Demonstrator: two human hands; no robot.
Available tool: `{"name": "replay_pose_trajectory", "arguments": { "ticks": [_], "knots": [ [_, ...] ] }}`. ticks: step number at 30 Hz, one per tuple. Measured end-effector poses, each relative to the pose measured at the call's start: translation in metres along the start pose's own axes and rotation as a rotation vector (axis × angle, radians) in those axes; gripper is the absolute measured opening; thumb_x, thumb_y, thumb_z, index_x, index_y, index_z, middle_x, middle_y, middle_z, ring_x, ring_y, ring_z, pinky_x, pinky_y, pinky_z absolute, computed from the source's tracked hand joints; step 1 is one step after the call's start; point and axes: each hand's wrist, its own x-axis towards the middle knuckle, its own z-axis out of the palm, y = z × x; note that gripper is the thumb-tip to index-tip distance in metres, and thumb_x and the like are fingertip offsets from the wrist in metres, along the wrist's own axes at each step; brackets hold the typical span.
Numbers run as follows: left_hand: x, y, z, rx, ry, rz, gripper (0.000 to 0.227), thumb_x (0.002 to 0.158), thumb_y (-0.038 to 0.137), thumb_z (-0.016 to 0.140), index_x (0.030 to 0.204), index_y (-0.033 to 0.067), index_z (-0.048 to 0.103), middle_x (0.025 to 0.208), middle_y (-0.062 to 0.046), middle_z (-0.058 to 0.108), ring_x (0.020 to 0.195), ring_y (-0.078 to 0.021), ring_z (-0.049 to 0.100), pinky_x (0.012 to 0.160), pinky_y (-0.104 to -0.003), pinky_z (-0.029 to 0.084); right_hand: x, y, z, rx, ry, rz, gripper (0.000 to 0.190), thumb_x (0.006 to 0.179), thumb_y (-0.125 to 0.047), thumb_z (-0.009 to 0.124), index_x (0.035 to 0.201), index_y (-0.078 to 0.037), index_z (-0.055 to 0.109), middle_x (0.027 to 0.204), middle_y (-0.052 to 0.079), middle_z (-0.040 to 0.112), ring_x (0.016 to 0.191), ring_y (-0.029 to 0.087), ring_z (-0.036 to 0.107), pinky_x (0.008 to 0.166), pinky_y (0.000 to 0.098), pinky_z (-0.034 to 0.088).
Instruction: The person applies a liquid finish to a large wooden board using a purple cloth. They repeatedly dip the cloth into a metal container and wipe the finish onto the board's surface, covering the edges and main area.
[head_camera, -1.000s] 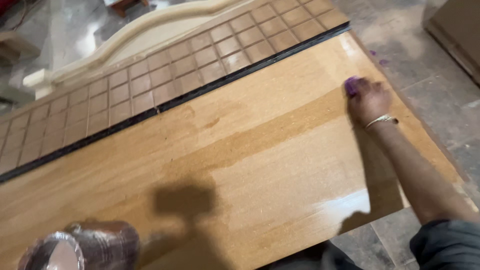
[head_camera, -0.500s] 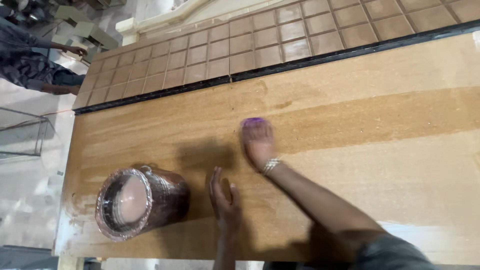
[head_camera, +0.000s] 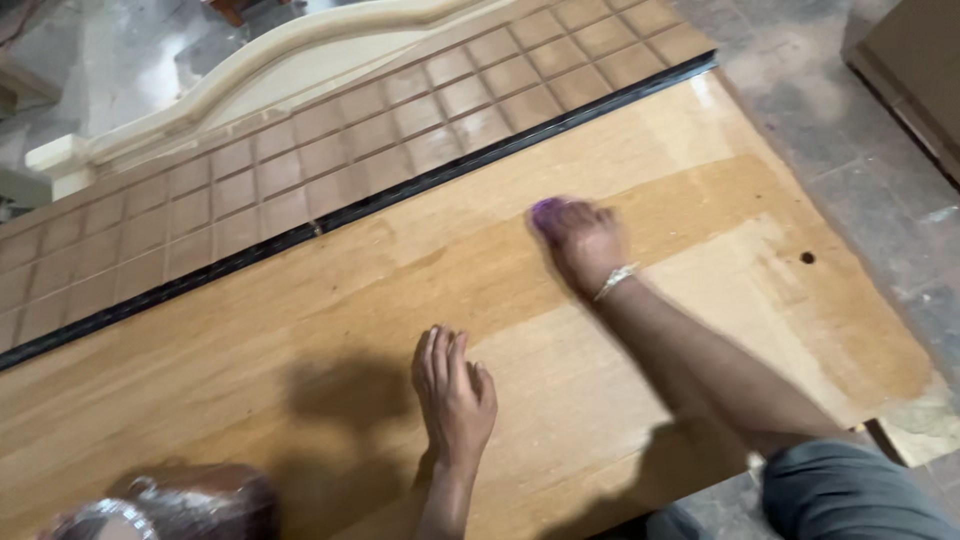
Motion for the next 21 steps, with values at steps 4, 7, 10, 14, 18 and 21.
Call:
{"name": "replay_pose_trajectory", "arguments": {
  "ticks": [4, 7, 10, 14, 18, 21],
  "knots": [
    [0.026, 0.018, 0.031, 0.143, -0.088, 0.069, 0.048, 0.092, 0.025, 0.061, 0.133, -0.0014, 0.058, 0.146, -0.025, 0.051, 0.142, -0.0401, 0.041, 0.118, -0.056, 0.028, -0.018, 0.189, -0.013, -0.137, -0.078, 0.309, 0.020, 0.103, -0.027, 0.064, 0.117, -0.018, 0.074, 0.119, 0.008, 0.074, 0.106, 0.034, 0.065, 0.090, 0.0551, 0.047],
    [0.025, 0.020, 0.049, 0.203, -0.107, 0.086, 0.051, 0.093, 0.032, 0.061, 0.131, -0.0022, 0.059, 0.145, -0.026, 0.050, 0.140, -0.0413, 0.041, 0.116, -0.059, 0.027, -0.008, 0.288, 0.012, -0.205, -0.185, 0.435, 0.043, 0.094, -0.011, 0.056, 0.133, -0.021, 0.071, 0.139, 0.016, 0.064, 0.119, 0.046, 0.052, 0.100, 0.0568, 0.041],
    [0.025, 0.017, 0.053, 0.178, -0.108, 0.123, 0.051, 0.093, 0.035, 0.062, 0.127, -0.0028, 0.061, 0.142, -0.027, 0.053, 0.137, -0.0420, 0.043, 0.115, -0.061, 0.027, -0.005, 0.259, 0.048, -0.289, -0.116, 0.368, 0.035, 0.096, -0.018, 0.058, 0.130, -0.013, 0.069, 0.135, 0.015, 0.065, 0.124, 0.043, 0.051, 0.100, 0.0577, 0.039],
    [0.012, 0.015, 0.049, 0.090, -0.102, 0.127, 0.042, 0.096, 0.028, 0.059, 0.127, -0.0011, 0.063, 0.141, -0.023, 0.058, 0.139, -0.0393, 0.049, 0.121, -0.058, 0.029, 0.010, 0.069, 0.091, -0.138, 0.035, -0.038, 0.029, 0.092, -0.014, 0.057, 0.117, -0.004, 0.067, 0.118, 0.013, 0.068, 0.121, 0.030, 0.060, 0.112, 0.0471, 0.042],
    [0.005, 0.001, 0.062, 0.200, -0.213, 0.145, 0.048, 0.093, 0.030, 0.059, 0.128, -0.0027, 0.061, 0.137, -0.025, 0.058, 0.136, -0.0415, 0.049, 0.121, -0.059, 0.028, 0.049, -0.145, 0.149, 0.184, -0.269, -0.243, 0.050, 0.088, -0.023, 0.057, 0.132, 0.001, 0.060, 0.132, 0.024, 0.063, 0.128, 0.040, 0.054, 0.114, 0.0570, 0.033],
    [-0.012, -0.013, 0.081, 0.157, -0.090, 0.210, 0.044, 0.102, 0.029, 0.051, 0.137, 0.0027, 0.057, 0.143, -0.021, 0.058, 0.140, -0.0379, 0.049, 0.122, -0.055, 0.029, 0.063, -0.287, 0.182, 0.293, -0.153, -0.308, 0.048, 0.085, -0.026, 0.052, 0.128, -0.006, 0.063, 0.134, 0.019, 0.061, 0.123, 0.041, 0.053, 0.102, 0.0612, 0.036]
  ]
}}
